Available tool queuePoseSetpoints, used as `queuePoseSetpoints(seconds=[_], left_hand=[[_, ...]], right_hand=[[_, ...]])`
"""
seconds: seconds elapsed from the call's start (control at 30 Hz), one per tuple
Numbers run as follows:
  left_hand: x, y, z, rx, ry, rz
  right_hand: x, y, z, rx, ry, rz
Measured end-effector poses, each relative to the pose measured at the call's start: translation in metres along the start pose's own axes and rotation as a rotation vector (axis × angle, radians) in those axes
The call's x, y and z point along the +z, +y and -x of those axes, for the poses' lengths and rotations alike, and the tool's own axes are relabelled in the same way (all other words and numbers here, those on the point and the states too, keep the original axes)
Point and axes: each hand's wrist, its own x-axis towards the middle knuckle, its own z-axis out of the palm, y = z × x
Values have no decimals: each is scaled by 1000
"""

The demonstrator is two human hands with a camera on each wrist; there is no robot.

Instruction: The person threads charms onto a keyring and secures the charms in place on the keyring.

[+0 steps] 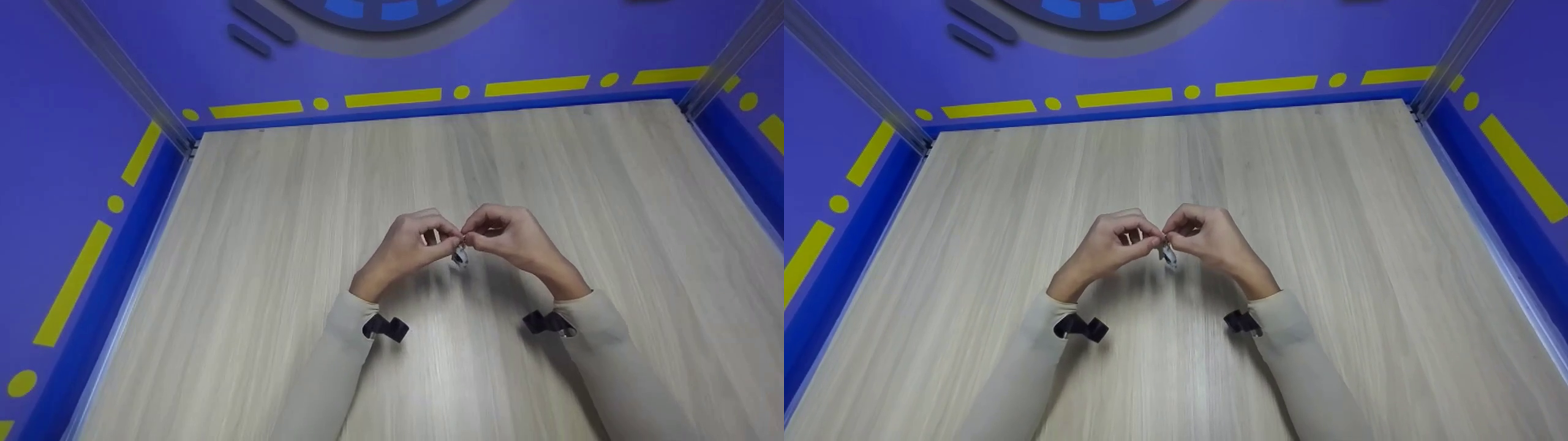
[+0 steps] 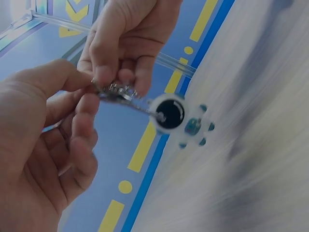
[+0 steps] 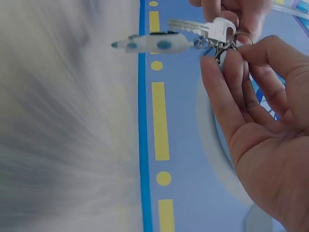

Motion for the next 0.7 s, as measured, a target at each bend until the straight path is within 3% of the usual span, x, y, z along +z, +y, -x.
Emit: queuePoseSetpoints(seconds=[0.23, 0.43, 0.57, 0.7], left_hand=[[-5, 1, 0, 137, -43, -27], [-6, 5, 0, 129, -108, 34], [-6, 8, 1, 135, -122, 20], [-6, 10, 1, 99, -106, 2]], right_hand=[[-8, 0, 1, 109, -106, -102], [-9, -1, 2, 174, -158, -164], [-8, -1, 2, 194, -176, -178], [-7, -5, 2, 146, -160, -125]])
